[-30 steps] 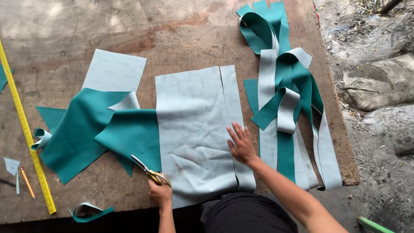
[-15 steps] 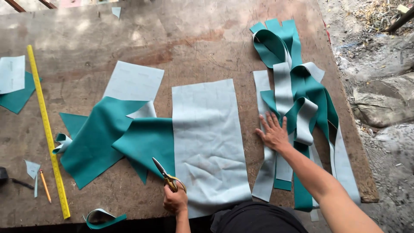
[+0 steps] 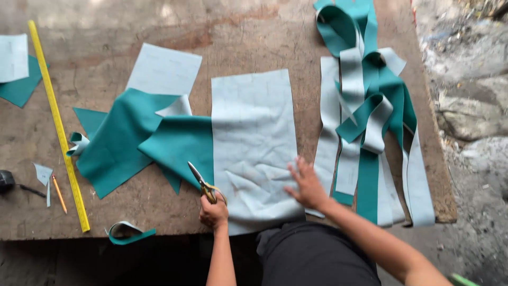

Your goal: Cutting long strips of upholstery fabric using scissors on a wooden workbench.

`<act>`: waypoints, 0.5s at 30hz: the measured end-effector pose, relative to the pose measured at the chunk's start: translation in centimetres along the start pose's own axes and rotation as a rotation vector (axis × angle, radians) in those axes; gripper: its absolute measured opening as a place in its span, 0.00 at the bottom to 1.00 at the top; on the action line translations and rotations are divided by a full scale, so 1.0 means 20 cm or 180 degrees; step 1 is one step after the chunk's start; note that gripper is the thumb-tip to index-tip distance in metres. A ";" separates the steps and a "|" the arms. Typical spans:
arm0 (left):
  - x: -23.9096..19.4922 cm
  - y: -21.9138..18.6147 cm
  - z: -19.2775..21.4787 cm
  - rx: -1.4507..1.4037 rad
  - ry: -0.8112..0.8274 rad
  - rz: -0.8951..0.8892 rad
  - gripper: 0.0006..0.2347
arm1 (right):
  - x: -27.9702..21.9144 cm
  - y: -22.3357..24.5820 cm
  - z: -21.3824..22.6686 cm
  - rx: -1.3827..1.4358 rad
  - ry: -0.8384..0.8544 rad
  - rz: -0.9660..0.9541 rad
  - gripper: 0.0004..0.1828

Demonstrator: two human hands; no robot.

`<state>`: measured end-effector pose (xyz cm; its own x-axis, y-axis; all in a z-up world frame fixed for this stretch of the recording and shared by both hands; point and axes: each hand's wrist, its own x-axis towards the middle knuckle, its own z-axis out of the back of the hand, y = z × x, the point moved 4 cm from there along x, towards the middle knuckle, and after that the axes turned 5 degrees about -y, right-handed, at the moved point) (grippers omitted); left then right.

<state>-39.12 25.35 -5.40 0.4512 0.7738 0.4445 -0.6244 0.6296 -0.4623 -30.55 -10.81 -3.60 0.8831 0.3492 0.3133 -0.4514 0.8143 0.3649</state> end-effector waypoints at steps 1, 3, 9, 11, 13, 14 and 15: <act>0.01 -0.03 -0.02 -0.0029 -0.0050 0.0012 0.12 | 0.00 0.03 -0.03 -0.0004 -0.0042 0.0041 0.47; 0.02 0.00 -0.01 -0.0077 0.0144 0.0041 0.13 | -0.07 0.14 -0.14 -0.0310 0.0506 0.0038 0.47; 0.09 -0.02 -0.01 -0.0045 0.0736 0.0088 0.13 | 0.10 0.15 -0.04 -0.0569 0.1701 -0.0112 0.50; 0.13 -0.03 -0.03 0.0018 0.1080 0.0294 0.13 | 0.18 0.14 0.00 -0.0544 0.1838 -0.0130 0.50; 0.16 -0.05 -0.03 0.0066 0.1393 0.0490 0.13 | 0.24 0.14 0.01 -0.0510 0.1946 -0.0139 0.50; 0.16 -0.05 -0.02 -0.0024 0.1534 0.0650 0.11 | 0.26 0.13 0.01 -0.0604 0.1818 -0.0116 0.48; 0.16 -0.06 -0.01 -0.0113 0.1686 0.0809 0.10 | 0.28 0.12 0.01 -0.0696 0.1697 -0.0105 0.47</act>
<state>-36.77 26.98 -3.64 0.5530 0.8240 -0.1231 -0.7370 0.4149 -0.5336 -26.78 -6.96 -0.74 0.8641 0.4614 -0.2012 -0.4358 0.8858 0.1596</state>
